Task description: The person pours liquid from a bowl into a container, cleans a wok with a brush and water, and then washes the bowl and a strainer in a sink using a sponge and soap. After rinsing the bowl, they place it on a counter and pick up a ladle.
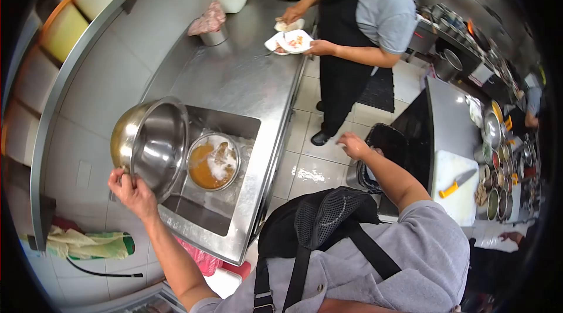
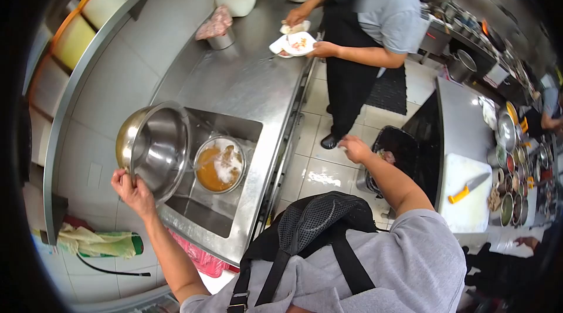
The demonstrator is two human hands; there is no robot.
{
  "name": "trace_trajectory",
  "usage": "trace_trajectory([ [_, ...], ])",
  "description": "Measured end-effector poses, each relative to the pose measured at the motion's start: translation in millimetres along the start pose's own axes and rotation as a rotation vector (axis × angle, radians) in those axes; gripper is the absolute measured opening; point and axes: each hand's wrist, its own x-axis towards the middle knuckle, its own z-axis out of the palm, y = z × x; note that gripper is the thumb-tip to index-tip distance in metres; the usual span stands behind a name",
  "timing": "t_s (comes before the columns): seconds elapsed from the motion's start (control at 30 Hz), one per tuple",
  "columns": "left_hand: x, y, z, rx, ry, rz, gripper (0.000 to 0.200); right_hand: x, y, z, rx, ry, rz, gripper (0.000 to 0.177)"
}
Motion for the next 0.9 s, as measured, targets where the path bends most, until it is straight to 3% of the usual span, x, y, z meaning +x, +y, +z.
trace_trajectory([
  [0.1,-14.2,-1.1,3.3,-0.068,0.001,-0.081,0.011,-110.1,94.0,57.6,-0.123,-0.076,0.305,0.034],
  [0.17,-25.1,-5.5,9.9,-0.085,0.004,0.016,0.01,-201.8,125.6,81.4,-0.113,-0.077,0.54,0.034],
  [0.23,-39.5,-15.0,20.7,-0.203,0.033,-0.087,0.009,-273.1,102.0,67.7,-0.016,-0.08,0.825,0.032],
  [0.37,-54.6,-20.2,43.5,-0.382,0.012,-0.223,0.006,-371.1,54.8,66.3,0.07,0.059,1.08,0.03],
  [0.53,-68.7,-54.3,83.8,-0.32,-0.078,-0.032,0.006,-452.8,-0.4,75.2,0.091,0.359,1.294,0.033],
  [0.73,-78.1,-39.4,118.7,-0.363,-0.165,0.058,0.005,-518.1,-101.4,41.2,0.124,0.464,1.518,0.033],
  [0.9,-114.2,-11.6,132.9,-0.459,-0.279,0.18,0.014,-566.6,-167.2,62.3,0.15,0.431,1.596,0.032],
])
